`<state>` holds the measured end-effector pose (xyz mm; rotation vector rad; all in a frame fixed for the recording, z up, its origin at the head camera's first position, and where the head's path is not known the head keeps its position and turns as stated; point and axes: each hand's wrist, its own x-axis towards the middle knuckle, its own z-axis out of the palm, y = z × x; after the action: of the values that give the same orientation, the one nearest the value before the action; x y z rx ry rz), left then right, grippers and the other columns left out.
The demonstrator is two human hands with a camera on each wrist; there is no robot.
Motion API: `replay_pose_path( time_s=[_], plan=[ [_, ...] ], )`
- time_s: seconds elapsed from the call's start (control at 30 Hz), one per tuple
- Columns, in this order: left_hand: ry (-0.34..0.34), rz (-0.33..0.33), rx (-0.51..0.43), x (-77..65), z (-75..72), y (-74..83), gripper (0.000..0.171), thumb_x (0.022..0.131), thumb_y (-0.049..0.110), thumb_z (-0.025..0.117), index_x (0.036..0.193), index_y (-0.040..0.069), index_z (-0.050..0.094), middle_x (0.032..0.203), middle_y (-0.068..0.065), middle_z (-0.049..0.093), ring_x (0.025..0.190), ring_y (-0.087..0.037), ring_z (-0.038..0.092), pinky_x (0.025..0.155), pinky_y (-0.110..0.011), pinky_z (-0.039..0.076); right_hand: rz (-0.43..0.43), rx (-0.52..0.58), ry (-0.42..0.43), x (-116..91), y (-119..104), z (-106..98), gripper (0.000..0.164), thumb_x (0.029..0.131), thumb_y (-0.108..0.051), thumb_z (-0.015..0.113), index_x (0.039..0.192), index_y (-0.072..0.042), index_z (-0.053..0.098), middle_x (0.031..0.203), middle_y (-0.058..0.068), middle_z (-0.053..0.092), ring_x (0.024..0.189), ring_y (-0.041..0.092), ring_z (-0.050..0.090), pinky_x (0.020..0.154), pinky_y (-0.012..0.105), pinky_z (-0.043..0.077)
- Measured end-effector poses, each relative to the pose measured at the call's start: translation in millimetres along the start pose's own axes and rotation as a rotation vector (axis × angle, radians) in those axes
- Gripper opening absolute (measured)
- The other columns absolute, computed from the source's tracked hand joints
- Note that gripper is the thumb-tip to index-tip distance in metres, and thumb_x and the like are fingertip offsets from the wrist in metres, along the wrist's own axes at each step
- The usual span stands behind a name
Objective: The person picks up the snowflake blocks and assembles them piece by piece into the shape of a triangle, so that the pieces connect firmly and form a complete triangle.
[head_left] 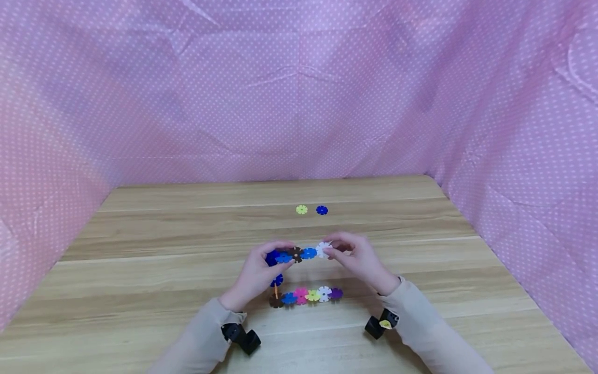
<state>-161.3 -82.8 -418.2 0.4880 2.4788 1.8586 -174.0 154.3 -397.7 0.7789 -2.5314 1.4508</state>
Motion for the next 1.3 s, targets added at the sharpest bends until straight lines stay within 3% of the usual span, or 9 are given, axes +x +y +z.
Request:
replay_pose_path(
  time_s=[0.17, 0.43, 0.8, 1.13, 1.3],
  plan=[
    [0.002, 0.011, -0.005, -0.4, -0.6, 0.9, 0.028, 0.083, 0.003, 0.070, 0.110, 0.012, 0.069, 0.112, -0.005, 0.067, 0.106, -0.021, 0.060, 0.092, -0.035, 0.048, -0.051, 0.030, 0.020, -0.9, -1.0, 1.1, 0.017, 0.085, -0.001, 0.067, 0.102, 0.000, 0.068, 0.084, 0.010, 0.071, 0.069, 0.007, 0.065, 0.064, 0.026, 0.056],
    [-0.004, 0.016, -0.009, -0.3, -1.4, 0.7, 0.028, 0.082, 0.004, 0.072, 0.109, 0.012, 0.070, 0.111, -0.005, 0.067, 0.106, -0.021, 0.060, 0.094, -0.040, 0.048, -0.030, 0.039, 0.016, -3.5, -2.0, 2.1, 0.018, 0.085, 0.000, 0.067, 0.103, 0.002, 0.068, 0.083, 0.011, 0.071, 0.069, 0.007, 0.066, 0.065, 0.026, 0.057],
    [-0.036, 0.059, -0.008, -1.8, -1.2, 2.9, 0.033, 0.079, 0.004, 0.074, 0.110, 0.012, 0.069, 0.115, -0.005, 0.067, 0.106, -0.022, 0.061, 0.091, -0.039, 0.050, -0.105, -0.013, 0.026, -4.9, -4.2, 5.4, 0.019, 0.083, 0.001, 0.069, 0.102, 0.000, 0.067, 0.082, 0.008, 0.071, 0.069, 0.006, 0.065, 0.062, 0.024, 0.056],
    [-0.022, 0.036, 0.030, -1.5, 1.3, 3.6, 0.032, 0.078, 0.007, 0.076, 0.108, 0.017, 0.072, 0.115, -0.001, 0.066, 0.109, -0.021, 0.059, 0.096, -0.044, 0.047, -0.175, -0.053, 0.100, -5.7, -5.7, 14.0, 0.010, 0.080, 0.005, 0.070, 0.086, -0.001, 0.066, 0.081, 0.011, 0.071, 0.065, 0.010, 0.066, 0.059, 0.025, 0.056],
    [-0.027, 0.027, 0.036, -1.2, 2.1, 4.0, 0.032, 0.079, 0.007, 0.075, 0.108, 0.018, 0.071, 0.115, 0.000, 0.066, 0.109, -0.021, 0.058, 0.095, -0.044, 0.048, -0.164, -0.052, 0.119, -5.8, -5.6, 17.9, 0.009, 0.080, 0.005, 0.070, 0.085, -0.001, 0.066, 0.081, 0.011, 0.071, 0.064, 0.013, 0.067, 0.059, 0.026, 0.056]
  ],
)
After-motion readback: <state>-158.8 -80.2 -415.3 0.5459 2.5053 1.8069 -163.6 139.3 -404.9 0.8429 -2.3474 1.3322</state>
